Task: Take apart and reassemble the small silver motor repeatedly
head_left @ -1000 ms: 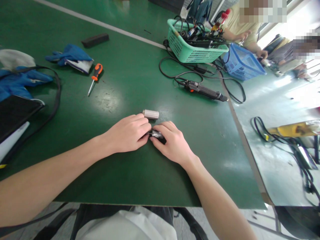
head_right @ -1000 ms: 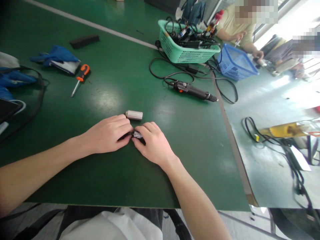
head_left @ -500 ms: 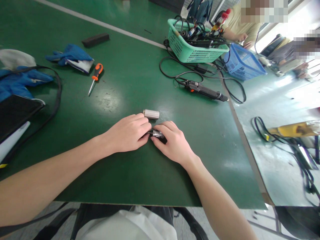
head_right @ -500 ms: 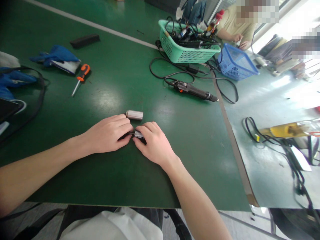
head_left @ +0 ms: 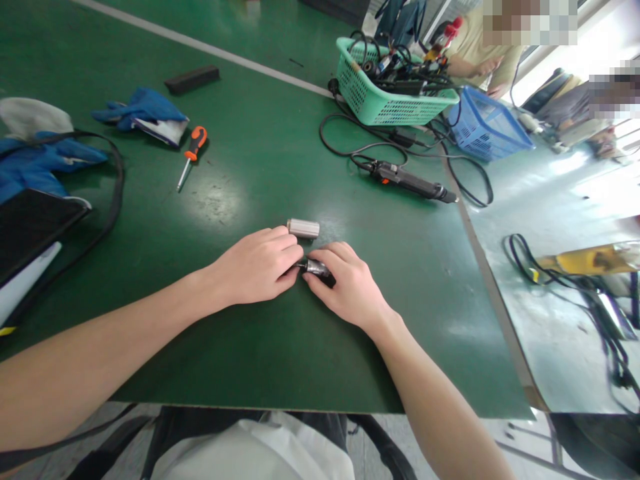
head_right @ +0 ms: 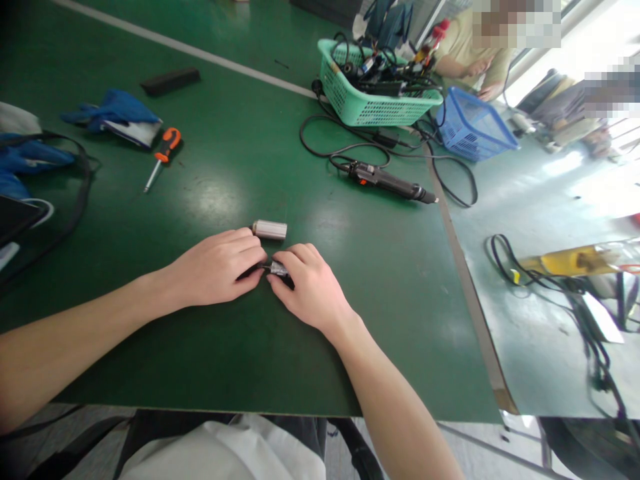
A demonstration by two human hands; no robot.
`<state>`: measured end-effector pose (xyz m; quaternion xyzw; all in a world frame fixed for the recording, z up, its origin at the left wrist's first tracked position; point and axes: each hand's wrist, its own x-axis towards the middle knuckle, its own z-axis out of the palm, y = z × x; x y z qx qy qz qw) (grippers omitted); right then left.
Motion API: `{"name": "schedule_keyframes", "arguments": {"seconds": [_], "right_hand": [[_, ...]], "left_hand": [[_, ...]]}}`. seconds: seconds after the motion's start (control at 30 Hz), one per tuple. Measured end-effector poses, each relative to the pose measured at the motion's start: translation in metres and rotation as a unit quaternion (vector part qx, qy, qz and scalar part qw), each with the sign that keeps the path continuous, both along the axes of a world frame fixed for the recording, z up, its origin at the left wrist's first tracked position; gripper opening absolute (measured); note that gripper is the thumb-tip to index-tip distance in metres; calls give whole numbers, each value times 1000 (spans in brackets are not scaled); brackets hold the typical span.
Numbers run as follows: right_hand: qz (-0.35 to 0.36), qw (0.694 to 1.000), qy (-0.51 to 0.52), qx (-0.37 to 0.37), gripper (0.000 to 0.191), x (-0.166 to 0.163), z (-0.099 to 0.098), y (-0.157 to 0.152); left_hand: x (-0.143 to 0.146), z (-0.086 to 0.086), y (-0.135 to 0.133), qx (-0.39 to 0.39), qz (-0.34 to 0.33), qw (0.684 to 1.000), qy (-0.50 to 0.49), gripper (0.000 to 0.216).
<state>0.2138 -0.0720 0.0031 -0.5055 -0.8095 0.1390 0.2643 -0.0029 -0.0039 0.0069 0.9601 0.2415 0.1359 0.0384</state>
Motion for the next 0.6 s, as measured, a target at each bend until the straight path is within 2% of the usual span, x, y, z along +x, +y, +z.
{"name": "schedule_keyframes", "arguments": {"seconds": [0.6], "right_hand": [[-1,1000,-2,5,16,-1,3,0]], "left_hand": [[0,0,0,4,7,1000,7,15]]}}
